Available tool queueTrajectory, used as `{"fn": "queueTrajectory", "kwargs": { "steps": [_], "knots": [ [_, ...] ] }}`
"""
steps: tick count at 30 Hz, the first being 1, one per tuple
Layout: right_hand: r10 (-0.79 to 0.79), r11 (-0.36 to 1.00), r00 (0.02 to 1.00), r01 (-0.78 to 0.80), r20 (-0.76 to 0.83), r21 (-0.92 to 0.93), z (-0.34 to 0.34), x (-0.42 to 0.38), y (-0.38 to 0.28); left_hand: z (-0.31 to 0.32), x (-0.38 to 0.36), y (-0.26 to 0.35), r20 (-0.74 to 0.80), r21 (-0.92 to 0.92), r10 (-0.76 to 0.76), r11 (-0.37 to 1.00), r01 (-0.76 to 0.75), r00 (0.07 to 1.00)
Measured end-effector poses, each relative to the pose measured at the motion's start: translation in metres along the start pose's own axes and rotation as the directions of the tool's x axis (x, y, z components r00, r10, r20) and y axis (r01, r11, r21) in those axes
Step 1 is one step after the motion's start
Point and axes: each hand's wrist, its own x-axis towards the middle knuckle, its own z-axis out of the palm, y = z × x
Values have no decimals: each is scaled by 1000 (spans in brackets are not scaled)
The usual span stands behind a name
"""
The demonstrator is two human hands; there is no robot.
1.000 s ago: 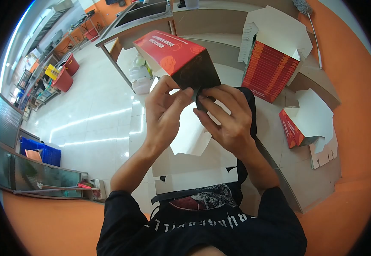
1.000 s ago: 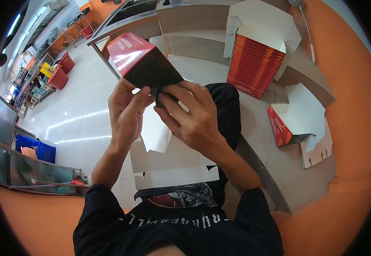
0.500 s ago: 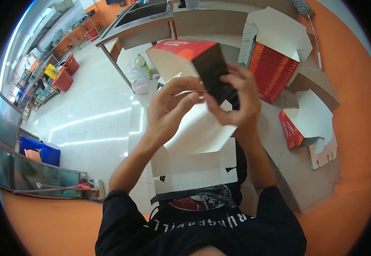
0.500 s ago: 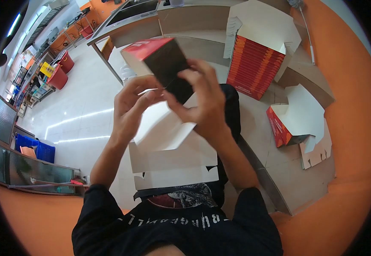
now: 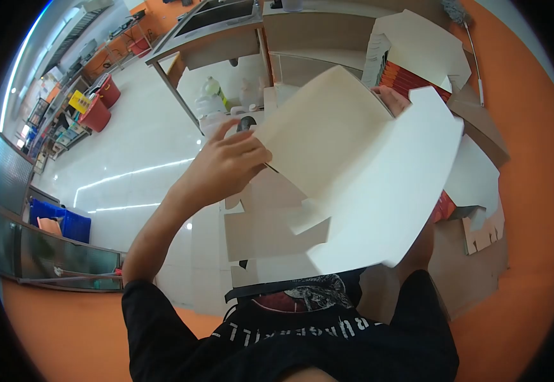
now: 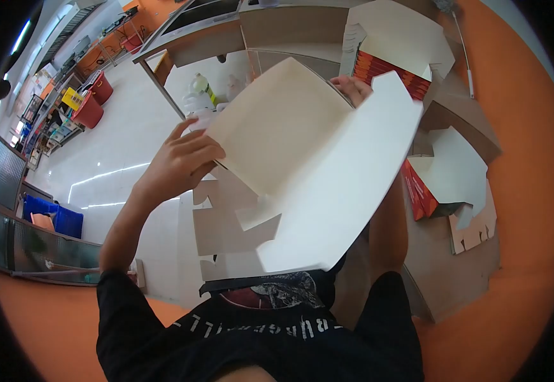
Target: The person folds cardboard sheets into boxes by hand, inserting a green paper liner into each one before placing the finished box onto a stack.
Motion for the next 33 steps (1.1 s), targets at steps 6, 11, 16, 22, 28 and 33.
{"fn": "queueTrajectory", "kwargs": {
  "steps": [6, 11, 16, 22, 28, 33],
  "knots": [
    [-256, 962, 938, 271, -235, 31, -3, -82, -7, -8, -7, 4, 34, -354, -204, 913, 202, 978],
    [-620, 715, 739, 670, 262, -197, 33, -121, -69, -12, -2, 12, 11, -377, -216, 903, 204, 976],
    [-582, 780, 789, 610, 199, -138, 48, -106, -77, -23, -2, 24, 15, -480, -320, 829, 288, 947],
    [-525, 849, 845, 509, -105, -143, 62, -111, -79, -19, -1, 27, 53, -530, -400, 765, 366, 915],
    [-646, 720, 759, 639, 75, -269, 64, -114, -92, -24, 4, 30, 31, -491, -321, 820, 294, 946],
    [-654, 702, 750, 652, 104, -287, 56, -108, -93, -24, 7, 34, 27, -447, -351, 833, 326, 936]
  ]
}}
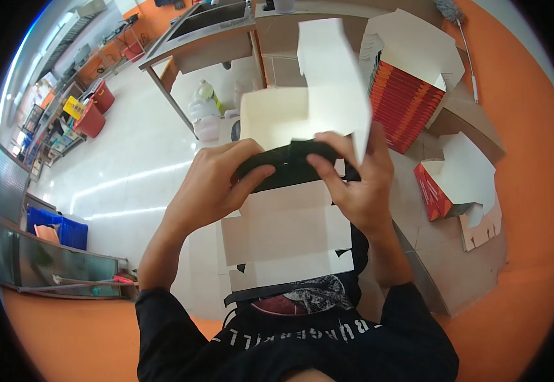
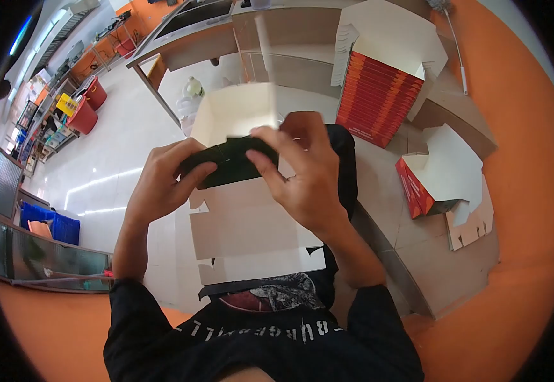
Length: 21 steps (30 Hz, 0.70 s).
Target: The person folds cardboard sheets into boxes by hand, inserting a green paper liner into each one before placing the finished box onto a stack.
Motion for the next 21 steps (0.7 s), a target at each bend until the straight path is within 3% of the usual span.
{"fn": "queueTrajectory", "kwargs": {
  "steps": [1, 2, 7, 10, 11, 12, 14, 16, 17, 21],
  "knots": [
    [65, 998, 997, -65, -47, -16, 0, -1, -1, 0, 0, 1, -21, 9, -2, 1000, 3, 1000],
    [227, 970, 966, -213, -124, 115, 6, -6, -2, 0, 0, 2, -14, -9, -13, 1000, 13, 1000],
    [33, 987, 983, -60, -181, -147, 7, -12, 0, -3, 2, 11, 27, -86, -72, 994, 74, 997],
    [20, 997, 980, -33, -196, -64, 10, -9, -4, 0, 1, 10, -9, 23, 43, 999, -42, 999],
    [-60, 993, 986, 43, -157, -108, 7, -3, -8, 0, 2, 9, -13, 48, 72, 996, -71, 997],
    [-35, 999, 998, 32, -61, -43, 4, -3, -8, -1, 3, 7, -17, 74, 101, 992, -100, 995],
    [-16, 1000, 999, 16, -32, -5, 1, -2, -6, -2, 4, 7, -15, 65, 84, 994, -83, 996],
    [7, 1000, 993, -9, -118, -22, 0, -3, -2, -3, 3, 12, 0, -1, -8, 1000, 8, 1000],
    [123, 992, 977, -124, -174, 5, 2, -7, -3, -3, 2, 14, -13, 3, 2, 1000, -2, 1000],
    [144, 987, 943, -158, -299, -26, 11, -13, -7, 1, 1, 18, -29, 4, 5, 1000, -5, 1000]
  ]
}}
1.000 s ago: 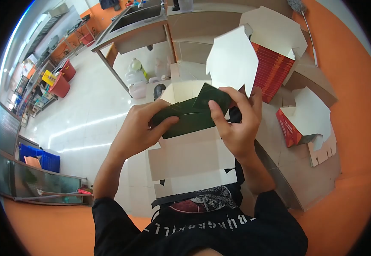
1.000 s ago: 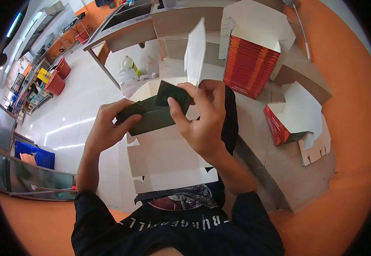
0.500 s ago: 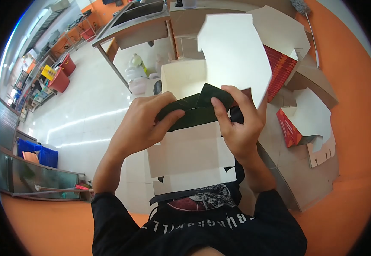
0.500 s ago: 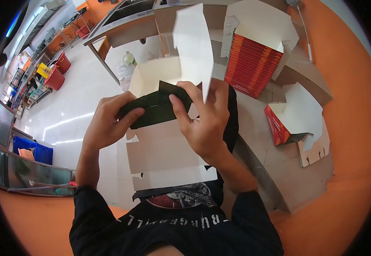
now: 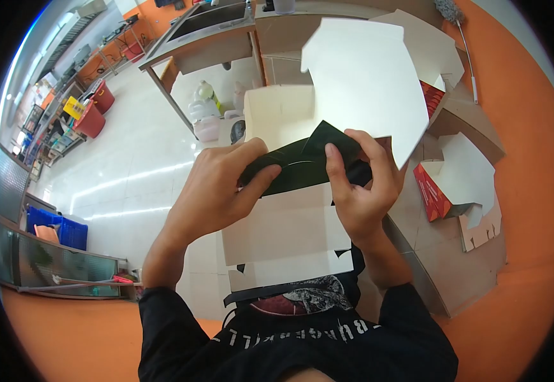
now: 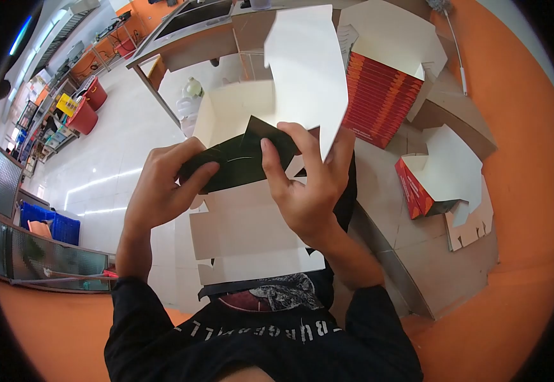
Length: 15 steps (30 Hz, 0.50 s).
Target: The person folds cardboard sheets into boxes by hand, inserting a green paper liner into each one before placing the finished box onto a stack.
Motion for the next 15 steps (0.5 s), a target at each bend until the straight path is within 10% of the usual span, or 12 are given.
{"fn": "queueTrajectory", "kwargs": {
  "steps": [15],
  "knots": [
    [-197, 979, 883, 196, 427, 45, -14, 17, 9, 3, 1, -8, 27, 72, 119, 990, -121, 992]
  ]
}}
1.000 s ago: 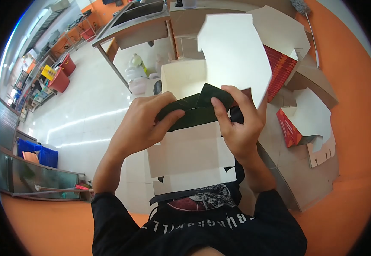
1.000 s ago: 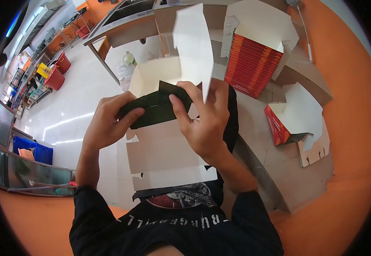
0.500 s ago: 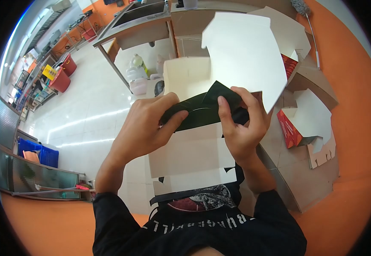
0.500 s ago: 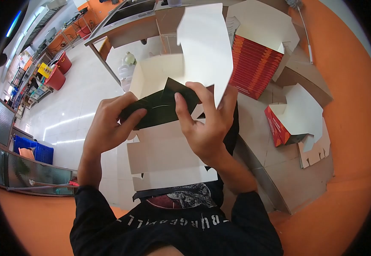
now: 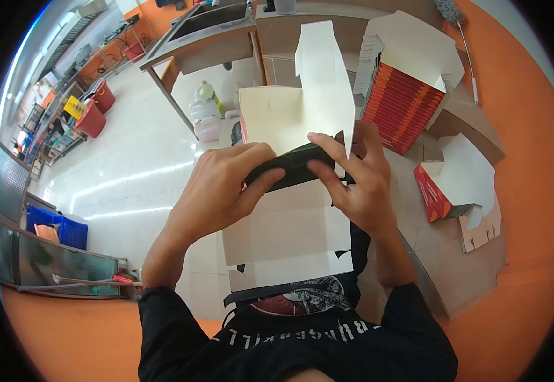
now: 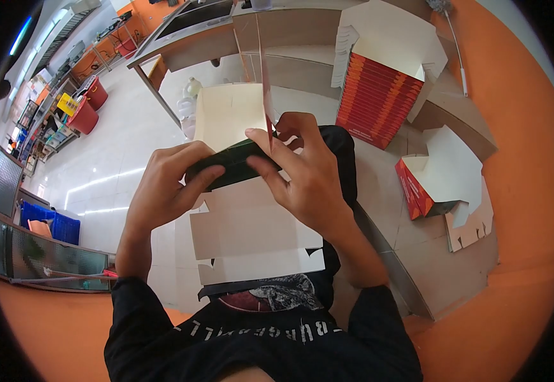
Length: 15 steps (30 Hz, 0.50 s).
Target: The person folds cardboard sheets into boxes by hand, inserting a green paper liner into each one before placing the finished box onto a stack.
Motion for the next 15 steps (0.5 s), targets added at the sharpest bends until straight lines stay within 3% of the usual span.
{"fn": "queueTrajectory", "kwargs": {
  "steps": [4, 7, 8, 9, 10, 13, 15],
  "knots": [
    [76, 996, 992, -70, 105, -60, 3, -3, -16, 10, 1, 12, -80, 22, -52, 998, 54, 995],
    [163, 983, 969, -176, 186, 58, 12, -13, -15, 23, 0, 30, -84, 32, -11, 999, 14, 996],
    [196, 970, 964, -217, 178, 111, 11, -14, -12, 23, -1, 31, -62, 23, 7, 1000, -5, 998],
    [169, 978, 975, -184, 145, 94, 10, -20, -5, 22, -2, 26, 2, -125, 29, 992, -28, 1000],
    [146, 989, 984, -144, 101, -29, 6, -25, 1, 23, -3, 21, 61, -265, 50, 964, -32, 997],
    [255, 967, 967, -255, 20, 19, -25, -46, 24, 33, 0, 19, -25, -147, 233, 961, -234, 972],
    [275, 955, 958, -282, -79, -87, -63, -66, 42, 38, -7, 6, -148, -161, 179, 966, -203, 973]
  ]
}}
